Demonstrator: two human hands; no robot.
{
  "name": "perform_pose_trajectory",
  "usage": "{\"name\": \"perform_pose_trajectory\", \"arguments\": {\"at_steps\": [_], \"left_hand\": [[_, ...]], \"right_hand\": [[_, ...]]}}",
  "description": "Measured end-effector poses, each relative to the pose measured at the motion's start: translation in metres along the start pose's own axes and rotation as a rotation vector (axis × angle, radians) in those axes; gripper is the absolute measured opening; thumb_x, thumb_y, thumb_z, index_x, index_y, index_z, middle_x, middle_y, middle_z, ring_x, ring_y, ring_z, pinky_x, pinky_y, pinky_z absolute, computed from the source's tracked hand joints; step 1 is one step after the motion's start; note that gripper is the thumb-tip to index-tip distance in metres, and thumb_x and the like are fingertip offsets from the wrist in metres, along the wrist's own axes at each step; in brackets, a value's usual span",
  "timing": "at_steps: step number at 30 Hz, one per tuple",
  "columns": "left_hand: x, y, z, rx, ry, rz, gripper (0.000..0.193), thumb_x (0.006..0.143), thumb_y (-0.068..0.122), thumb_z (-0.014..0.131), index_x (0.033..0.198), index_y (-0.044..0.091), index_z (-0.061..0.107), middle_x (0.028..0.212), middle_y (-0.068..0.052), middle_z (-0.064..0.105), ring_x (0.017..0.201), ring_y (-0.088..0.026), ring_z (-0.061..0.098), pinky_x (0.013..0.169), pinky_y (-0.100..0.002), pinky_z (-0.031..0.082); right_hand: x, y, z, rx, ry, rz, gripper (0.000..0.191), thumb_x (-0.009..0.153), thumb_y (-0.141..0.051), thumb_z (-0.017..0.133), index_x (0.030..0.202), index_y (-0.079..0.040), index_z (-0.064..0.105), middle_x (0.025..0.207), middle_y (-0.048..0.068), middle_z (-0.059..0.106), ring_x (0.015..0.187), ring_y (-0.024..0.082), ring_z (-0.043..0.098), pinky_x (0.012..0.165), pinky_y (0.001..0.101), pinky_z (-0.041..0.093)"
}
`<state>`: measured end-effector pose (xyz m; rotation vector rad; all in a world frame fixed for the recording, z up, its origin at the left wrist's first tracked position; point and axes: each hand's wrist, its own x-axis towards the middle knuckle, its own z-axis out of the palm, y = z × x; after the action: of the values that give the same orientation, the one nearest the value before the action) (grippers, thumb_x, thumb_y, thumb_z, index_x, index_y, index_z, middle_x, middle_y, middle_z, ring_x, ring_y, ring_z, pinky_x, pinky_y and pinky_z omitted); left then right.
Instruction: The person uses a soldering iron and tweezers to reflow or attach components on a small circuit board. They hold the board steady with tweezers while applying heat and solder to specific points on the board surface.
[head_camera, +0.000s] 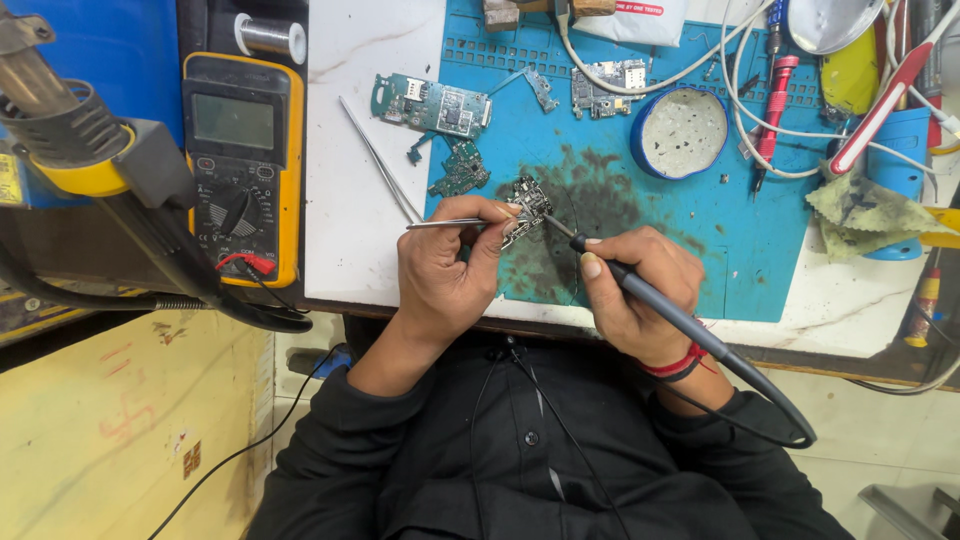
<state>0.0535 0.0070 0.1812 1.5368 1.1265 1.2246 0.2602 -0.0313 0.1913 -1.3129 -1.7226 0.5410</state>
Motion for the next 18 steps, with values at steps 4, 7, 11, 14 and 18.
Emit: {"name": "perform_pose_trajectory", "arguments": {"at_steps": [4, 7, 11, 14, 18], "left_hand": [[0.0007, 0.0005, 0.0, 0.021, 0.002, -0.014, 0.008, 0.102, -0.003, 0.069, 0.106, 0.001, 0.063, 0.103, -0.01, 0.077, 0.072, -0.005, 0.064, 0.062, -0.021, 0.051], [0.0002, 0.0013, -0.0002, 0.013, -0.001, -0.014, 0.008, 0.102, -0.003, 0.068, 0.107, 0.001, 0.063, 0.103, -0.01, 0.077, 0.074, -0.006, 0.066, 0.063, -0.02, 0.052], [0.0006, 0.0008, 0.0006, -0.012, 0.0, -0.002, 0.008, 0.103, -0.003, 0.068, 0.108, 0.001, 0.063, 0.104, -0.01, 0.076, 0.079, -0.007, 0.068, 0.066, -0.021, 0.055], [0.0002, 0.0008, 0.0002, -0.003, 0.003, -0.009, 0.008, 0.102, -0.003, 0.068, 0.107, 0.0, 0.063, 0.103, -0.01, 0.076, 0.077, -0.006, 0.067, 0.065, -0.021, 0.054], [0.0007, 0.0, 0.0007, 0.012, 0.003, -0.009, 0.008, 0.102, -0.003, 0.069, 0.107, 0.001, 0.064, 0.103, -0.01, 0.077, 0.074, -0.006, 0.065, 0.063, -0.021, 0.052]], "right_hand": [[-0.0001, 0.0002, 0.0003, 0.004, 0.017, 0.011, 0.009, 0.096, -0.002, 0.073, 0.099, 0.001, 0.065, 0.085, 0.011, 0.067, 0.067, 0.021, 0.062, 0.062, 0.0319, 0.044], [-0.0002, 0.0005, 0.0, -0.001, 0.0, 0.004, 0.009, 0.095, -0.002, 0.073, 0.098, 0.001, 0.065, 0.085, 0.012, 0.068, 0.066, 0.02, 0.061, 0.061, 0.0318, 0.044], [-0.0003, 0.0005, 0.0002, -0.003, 0.007, 0.0, 0.009, 0.095, -0.002, 0.073, 0.098, 0.001, 0.065, 0.086, 0.011, 0.068, 0.067, 0.021, 0.061, 0.061, 0.0319, 0.044], [-0.0001, 0.0002, 0.0002, -0.009, 0.004, -0.002, 0.009, 0.095, -0.002, 0.073, 0.098, 0.001, 0.066, 0.085, 0.011, 0.068, 0.067, 0.021, 0.061, 0.061, 0.032, 0.044], [0.0004, 0.0001, 0.0003, 0.002, 0.008, -0.003, 0.009, 0.095, -0.002, 0.073, 0.098, 0.001, 0.066, 0.086, 0.011, 0.068, 0.066, 0.02, 0.061, 0.061, 0.0317, 0.044]]}}
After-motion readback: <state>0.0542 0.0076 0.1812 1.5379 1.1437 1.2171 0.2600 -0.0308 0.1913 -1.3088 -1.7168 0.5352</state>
